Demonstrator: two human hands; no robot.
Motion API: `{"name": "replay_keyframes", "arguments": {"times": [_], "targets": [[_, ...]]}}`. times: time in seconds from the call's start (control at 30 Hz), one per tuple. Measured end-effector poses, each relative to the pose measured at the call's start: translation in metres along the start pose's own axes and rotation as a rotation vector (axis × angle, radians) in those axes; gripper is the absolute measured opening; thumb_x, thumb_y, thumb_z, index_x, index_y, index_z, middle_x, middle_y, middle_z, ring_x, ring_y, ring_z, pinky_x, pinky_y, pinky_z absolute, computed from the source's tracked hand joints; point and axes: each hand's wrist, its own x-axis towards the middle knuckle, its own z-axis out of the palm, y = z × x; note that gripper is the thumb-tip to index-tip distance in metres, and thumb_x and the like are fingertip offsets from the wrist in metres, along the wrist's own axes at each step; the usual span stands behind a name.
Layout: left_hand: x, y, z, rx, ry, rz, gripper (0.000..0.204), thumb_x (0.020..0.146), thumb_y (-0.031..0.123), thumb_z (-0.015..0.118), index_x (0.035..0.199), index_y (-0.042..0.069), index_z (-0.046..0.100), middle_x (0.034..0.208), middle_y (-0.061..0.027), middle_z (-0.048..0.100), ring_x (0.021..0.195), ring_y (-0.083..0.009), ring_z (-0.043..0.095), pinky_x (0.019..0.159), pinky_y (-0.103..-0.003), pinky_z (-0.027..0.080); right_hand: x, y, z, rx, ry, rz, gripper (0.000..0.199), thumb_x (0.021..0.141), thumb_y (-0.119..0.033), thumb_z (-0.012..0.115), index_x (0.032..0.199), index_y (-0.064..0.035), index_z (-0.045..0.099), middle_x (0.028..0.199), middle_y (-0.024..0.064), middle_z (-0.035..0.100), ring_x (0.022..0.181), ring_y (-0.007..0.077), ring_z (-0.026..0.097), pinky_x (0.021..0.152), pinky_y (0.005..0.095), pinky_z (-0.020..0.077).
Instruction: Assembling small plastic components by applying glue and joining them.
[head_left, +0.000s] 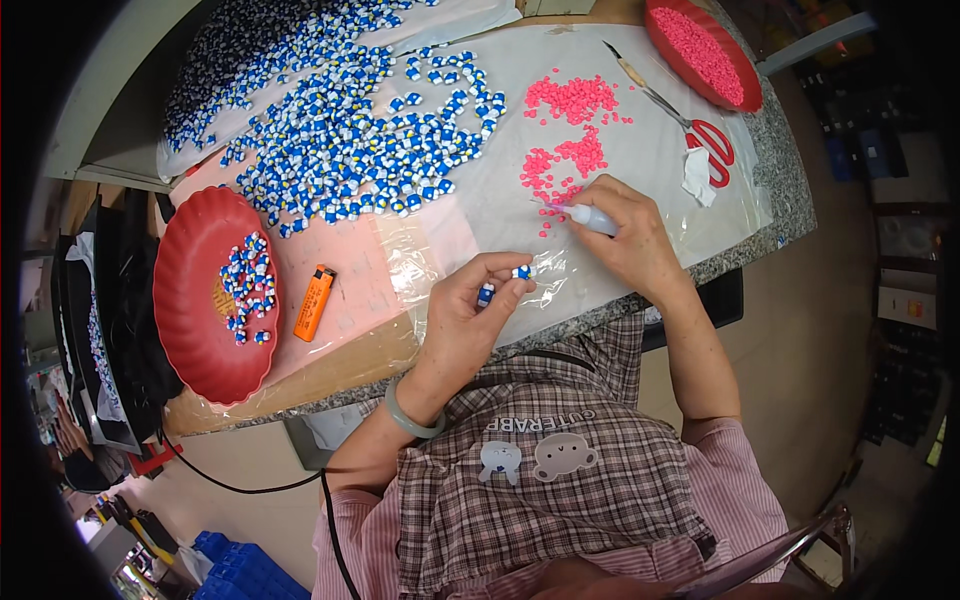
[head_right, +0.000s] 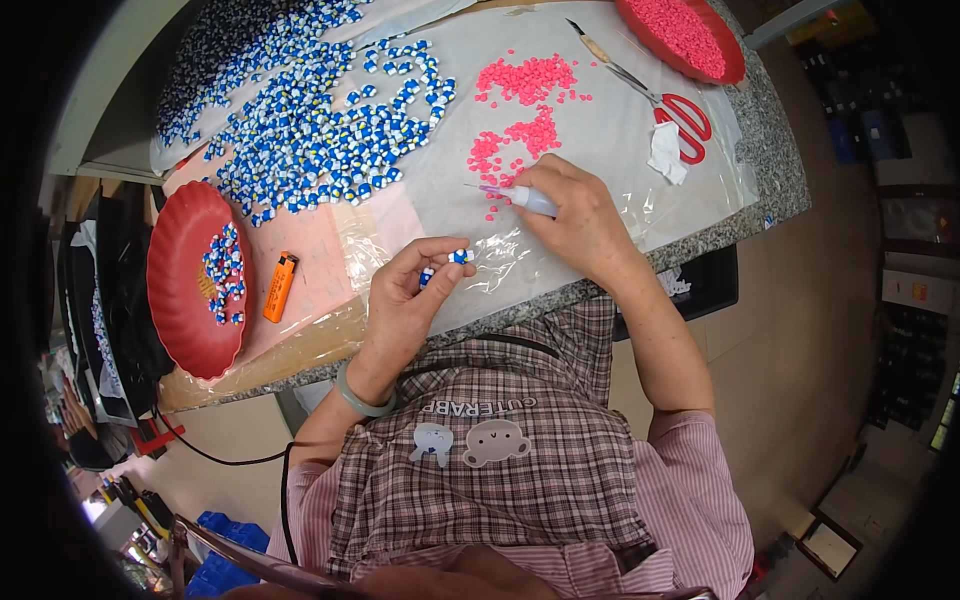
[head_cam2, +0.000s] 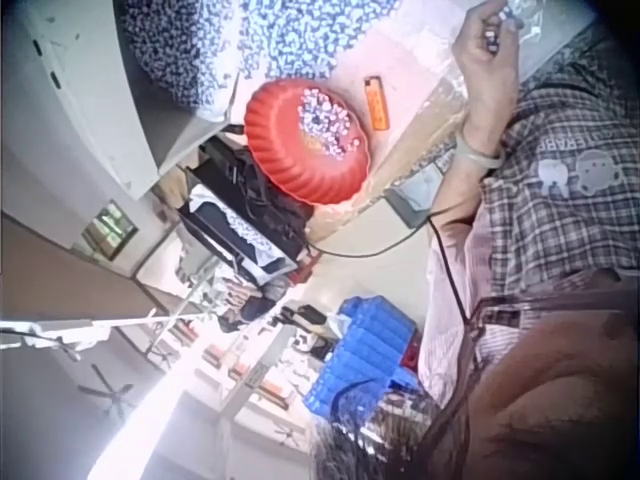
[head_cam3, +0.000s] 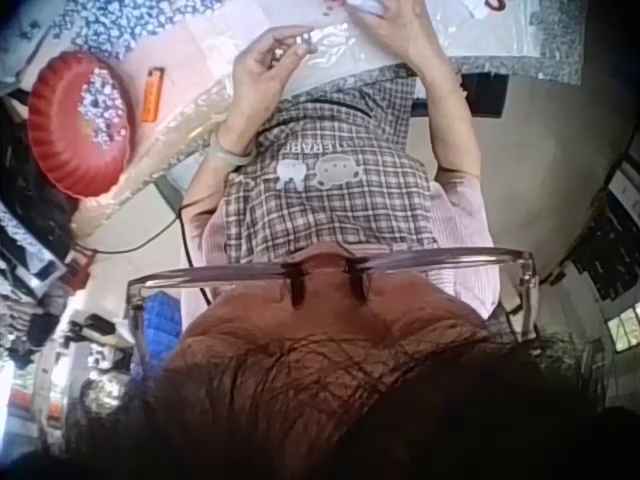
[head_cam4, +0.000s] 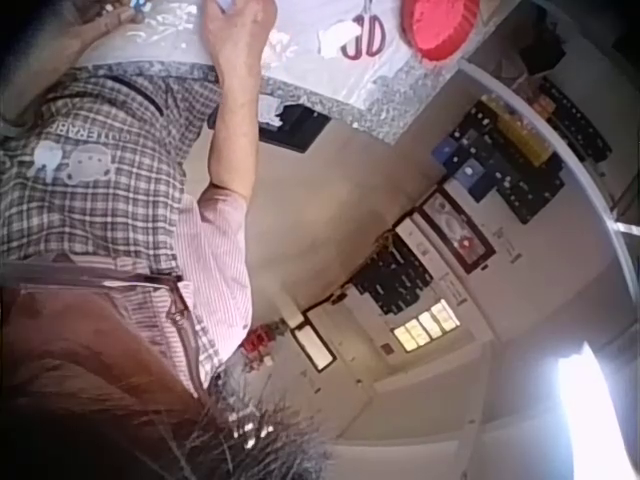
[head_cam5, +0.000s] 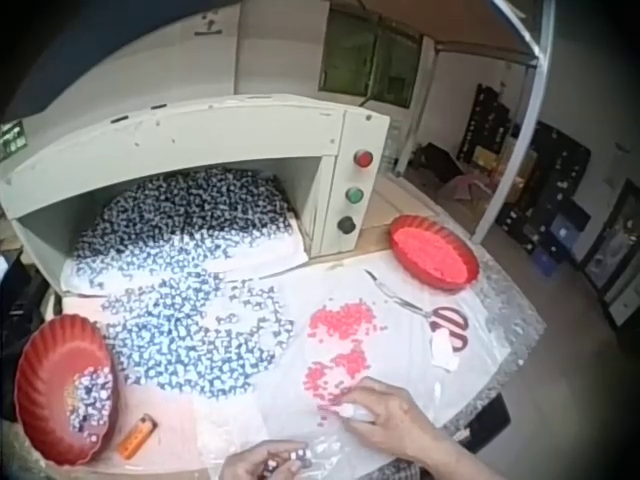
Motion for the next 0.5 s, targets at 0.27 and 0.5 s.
{"name": "replay_keyframes", "arguments": {"times": [0.27, 0.5], "targets": [[-0.003, 0.0, 0.0, -0.008, 0.013, 0.018, 0.024, 0.095, 0.0, 0.057, 0.118, -0.004, 0.06, 0.1, -0.0064, 0.065, 0.094, -0.0124, 0.064, 0.084, -0.024, 0.049, -0.001, -0.01, 0.012, 0.03, -0.062, -0.041, 0.021, 0.073, 0.001, 0.069, 0.094, -0.0008, 0.066, 0.086, 0.0108, 0.063, 0.078, 0.0259, 0.064, 0.069, 0.0332, 0.0499], [-0.005, -0.001, -0.001, -0.008, -0.015, -0.023, 0.024, 0.095, 0.0, 0.057, 0.118, -0.003, 0.06, 0.107, -0.0065, 0.064, 0.096, -0.0121, 0.064, 0.084, -0.023, 0.049, 0.004, -0.008, 0.012, -0.051, -0.152, -0.113, 0.029, 0.069, 0.002, 0.069, 0.097, -0.0047, 0.068, 0.087, 0.0098, 0.062, 0.079, 0.0267, 0.063, 0.067, 0.0337, 0.0501]]}}
